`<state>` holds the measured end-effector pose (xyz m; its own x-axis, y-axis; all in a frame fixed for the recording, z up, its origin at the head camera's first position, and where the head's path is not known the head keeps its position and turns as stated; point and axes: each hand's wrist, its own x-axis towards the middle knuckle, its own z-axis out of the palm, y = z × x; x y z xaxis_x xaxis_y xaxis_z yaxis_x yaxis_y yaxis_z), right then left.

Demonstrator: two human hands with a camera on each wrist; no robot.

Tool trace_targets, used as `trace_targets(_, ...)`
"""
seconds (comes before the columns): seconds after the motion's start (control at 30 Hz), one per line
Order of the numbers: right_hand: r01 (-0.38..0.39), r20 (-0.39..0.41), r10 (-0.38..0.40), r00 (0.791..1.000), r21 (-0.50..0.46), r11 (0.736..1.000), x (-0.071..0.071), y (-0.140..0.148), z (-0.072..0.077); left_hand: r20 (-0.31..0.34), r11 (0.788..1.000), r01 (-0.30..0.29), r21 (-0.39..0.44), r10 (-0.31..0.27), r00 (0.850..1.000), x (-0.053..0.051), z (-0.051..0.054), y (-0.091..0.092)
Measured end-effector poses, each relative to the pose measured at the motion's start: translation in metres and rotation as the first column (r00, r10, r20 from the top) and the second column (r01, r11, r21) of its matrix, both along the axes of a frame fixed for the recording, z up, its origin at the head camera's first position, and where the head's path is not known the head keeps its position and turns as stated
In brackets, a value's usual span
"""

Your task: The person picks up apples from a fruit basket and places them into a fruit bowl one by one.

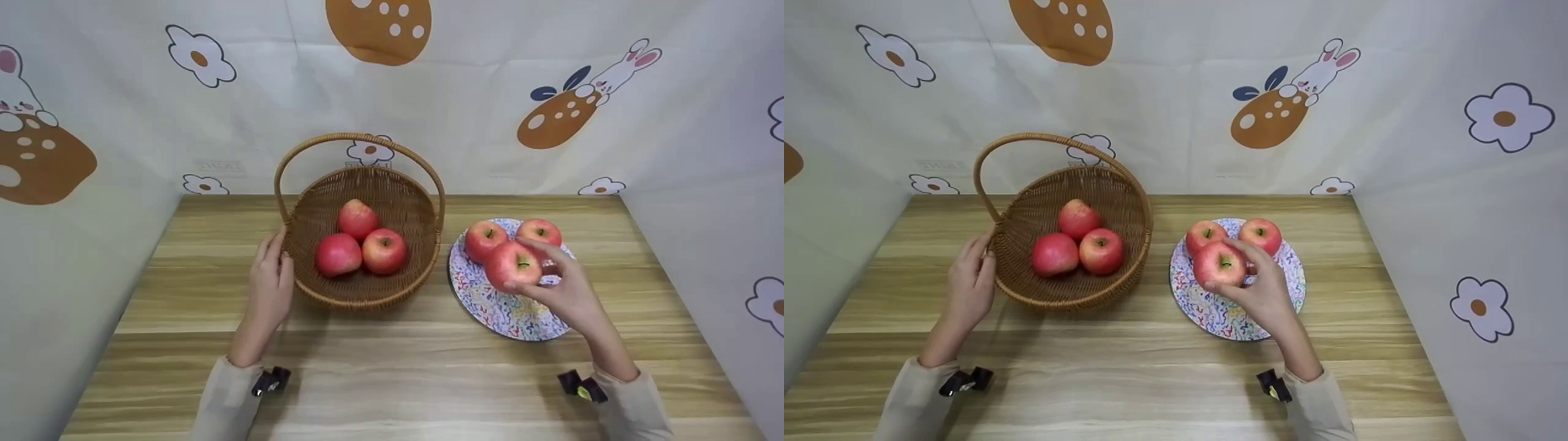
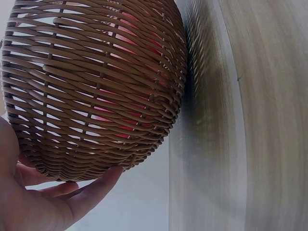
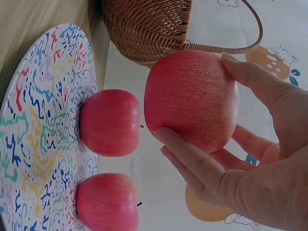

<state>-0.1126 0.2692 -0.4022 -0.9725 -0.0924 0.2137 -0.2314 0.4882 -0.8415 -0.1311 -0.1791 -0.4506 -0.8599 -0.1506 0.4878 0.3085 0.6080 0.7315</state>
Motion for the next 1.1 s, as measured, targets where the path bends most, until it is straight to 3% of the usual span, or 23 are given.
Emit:
trace_targets(0.17,0.003,0.011,-0.003,1.000,0.015,1.000,-0.003,0.005,-0.001,-0.007,1.000,0.000,-0.004,0.000,1.000,0.000,0.000,0.000)
trace_targets(0.53,0.005,0.120,-0.012,0.993,0.061,0.998,-0.007,0.020,-0.002,-0.001,1.000,-0.008,-0.004,0.008,1.000,0.000,0.000,-0.001)
trace_targets(0.83,-0.033,0.109,0.025,0.994,0.077,0.997,-0.014,0.032,-0.008,0.006,1.000,-0.004,-0.001,0.004,1.000,-0.001,-0.001,-0.001)
trace_targets(1.1,-0.022,0.184,0.007,0.983,0.082,0.996,-0.018,0.046,-0.010,-0.018,0.999,0.015,0.028,-0.015,1.000,-0.001,0.000,-0.001)
